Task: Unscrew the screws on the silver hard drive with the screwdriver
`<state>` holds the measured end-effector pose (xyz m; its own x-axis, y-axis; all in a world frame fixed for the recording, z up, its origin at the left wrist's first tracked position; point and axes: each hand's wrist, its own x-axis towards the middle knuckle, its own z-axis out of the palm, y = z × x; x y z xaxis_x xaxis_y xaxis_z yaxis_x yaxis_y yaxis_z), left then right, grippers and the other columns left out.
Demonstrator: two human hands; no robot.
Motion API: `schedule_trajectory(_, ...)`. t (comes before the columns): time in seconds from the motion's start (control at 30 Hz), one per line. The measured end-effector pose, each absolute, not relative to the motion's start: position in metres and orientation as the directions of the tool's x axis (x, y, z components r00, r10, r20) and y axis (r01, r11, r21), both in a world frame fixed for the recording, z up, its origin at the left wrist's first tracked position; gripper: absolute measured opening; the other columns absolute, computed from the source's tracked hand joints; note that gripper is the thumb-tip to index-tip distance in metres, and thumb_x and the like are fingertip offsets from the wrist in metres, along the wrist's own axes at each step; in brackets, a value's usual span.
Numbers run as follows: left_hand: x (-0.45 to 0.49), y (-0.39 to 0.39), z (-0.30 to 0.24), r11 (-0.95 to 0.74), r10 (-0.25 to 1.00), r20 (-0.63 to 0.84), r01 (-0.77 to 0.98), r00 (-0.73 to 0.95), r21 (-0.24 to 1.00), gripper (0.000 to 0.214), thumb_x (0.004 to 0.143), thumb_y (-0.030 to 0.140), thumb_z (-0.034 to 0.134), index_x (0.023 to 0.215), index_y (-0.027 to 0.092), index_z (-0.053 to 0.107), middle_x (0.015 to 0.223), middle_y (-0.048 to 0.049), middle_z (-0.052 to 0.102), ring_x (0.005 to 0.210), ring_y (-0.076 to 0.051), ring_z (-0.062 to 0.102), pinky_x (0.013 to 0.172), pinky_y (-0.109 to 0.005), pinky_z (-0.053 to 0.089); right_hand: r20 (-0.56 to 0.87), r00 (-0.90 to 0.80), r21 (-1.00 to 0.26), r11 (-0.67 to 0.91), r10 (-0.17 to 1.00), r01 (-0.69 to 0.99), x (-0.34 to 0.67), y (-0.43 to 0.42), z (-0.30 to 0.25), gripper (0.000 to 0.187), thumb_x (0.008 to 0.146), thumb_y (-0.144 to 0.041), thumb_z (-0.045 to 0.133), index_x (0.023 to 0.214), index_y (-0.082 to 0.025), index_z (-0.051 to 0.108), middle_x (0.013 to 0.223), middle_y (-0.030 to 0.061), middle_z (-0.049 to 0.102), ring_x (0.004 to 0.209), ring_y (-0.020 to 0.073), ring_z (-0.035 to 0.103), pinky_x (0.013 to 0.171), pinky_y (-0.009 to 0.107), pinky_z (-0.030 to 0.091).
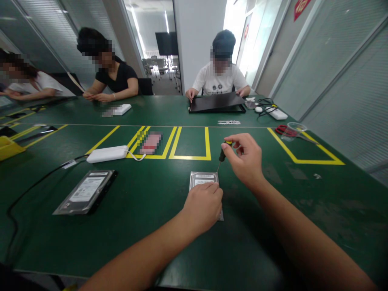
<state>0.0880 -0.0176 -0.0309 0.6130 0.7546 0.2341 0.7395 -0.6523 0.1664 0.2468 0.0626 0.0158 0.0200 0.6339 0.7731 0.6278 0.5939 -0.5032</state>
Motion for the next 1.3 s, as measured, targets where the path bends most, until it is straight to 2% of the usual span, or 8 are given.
schedule_trajectory(0.27,0.071,-0.005,-0.026,-0.712,0.702,0.239,0.66,0.671,0.238,0.023,0.088,0.017,0.052,0.103,0.018,0.069,0.101,-0.0067,0.074,0.096,-0.022,0.07,0.093,-0.037,0.056,0.746,0.036,-0.535,0.567,0.665,0.626,0.246,0.062,0.014,0.015,0.086,-0.024,0.062,0.099,-0.02,0.068,0.089,0.0022,0.066,0.074,0.0155,0.055,0.063,0.03,0.042)
schedule_trajectory(0.47,0.059,0.003,-0.027,-0.781,0.623,0.228,0.575,0.749,0.244,0.032,0.088,0.018,0.051,0.115,0.019,0.068,0.119,-0.0068,0.072,0.11,-0.023,0.068,0.1,-0.039,0.054,0.766,0.038,-0.528,0.595,0.641,0.605,0.246,0.063,0.016,0.012,0.083,-0.028,0.071,0.091,-0.02,0.067,0.089,0.002,0.064,0.074,0.0146,0.054,0.062,0.028,0.043)
schedule_trajectory(0.67,0.049,0.011,-0.027,-0.819,0.562,0.218,0.501,0.798,0.279,0.038,0.089,0.019,0.049,0.122,0.019,0.067,0.13,-0.0061,0.068,0.118,-0.021,0.065,0.105,-0.038,0.051,0.753,0.037,-0.536,0.58,0.657,0.614,0.248,0.064,0.013,0.013,0.085,-0.025,0.065,0.097,-0.021,0.068,0.089,0.0016,0.066,0.073,0.0145,0.055,0.063,0.029,0.043)
schedule_trajectory(0.77,0.045,0.013,-0.028,-0.83,0.54,0.228,0.468,0.81,0.303,0.038,0.089,0.027,0.052,0.124,0.018,0.066,0.132,-0.008,0.066,0.12,-0.022,0.064,0.107,-0.04,0.049,0.738,0.036,-0.545,0.563,0.674,0.621,0.249,0.064,0.011,0.017,0.086,-0.023,0.061,0.101,-0.021,0.068,0.088,0.0018,0.066,0.076,0.0159,0.057,0.064,0.03,0.043)
schedule_trajectory(0.83,0.041,0.012,-0.031,-0.847,0.509,0.241,0.43,0.827,0.313,0.046,0.089,0.038,0.055,0.129,0.015,0.063,0.137,-0.0115,0.062,0.126,-0.025,0.06,0.111,-0.042,0.045,0.731,0.036,-0.553,0.56,0.681,0.617,0.249,0.064,0.011,0.018,0.088,-0.022,0.058,0.102,-0.021,0.068,0.088,0.0023,0.067,0.078,0.0167,0.058,0.065,0.031,0.044)
schedule_trajectory(1.0,0.031,0.007,-0.038,-0.882,0.435,0.217,0.365,0.874,0.298,0.085,0.08,0.058,0.063,0.145,0.007,0.046,0.152,-0.0201,0.045,0.142,-0.033,0.042,0.12,-0.047,0.031,0.758,0.039,-0.54,0.593,0.651,0.597,0.248,0.065,0.013,0.013,0.089,-0.026,0.062,0.099,-0.021,0.068,0.092,0.0029,0.065,0.079,0.0162,0.058,0.066,0.031,0.046)
schedule_trajectory(1.17,0.029,0.005,-0.041,-0.871,0.444,0.167,0.38,0.88,0.311,0.091,0.077,0.053,0.067,0.148,0.003,0.041,0.157,-0.0218,0.035,0.148,-0.033,0.03,0.122,-0.048,0.027,0.774,0.045,-0.527,0.603,0.632,0.599,0.247,0.065,0.015,0.011,0.085,-0.026,0.067,0.094,-0.021,0.067,0.09,0.0026,0.064,0.078,0.0159,0.057,0.066,0.03,0.046)
schedule_trajectory(1.3,0.03,0.006,-0.044,-0.859,0.451,0.177,0.372,0.875,0.351,0.089,0.078,0.05,0.068,0.148,0.003,0.04,0.157,-0.022,0.035,0.148,-0.032,0.031,0.123,-0.047,0.027,0.771,0.045,-0.528,0.599,0.635,0.603,0.248,0.065,0.014,0.01,0.086,-0.022,0.063,0.095,-0.02,0.066,0.089,0.0024,0.064,0.075,0.0149,0.056,0.067,0.031,0.046)
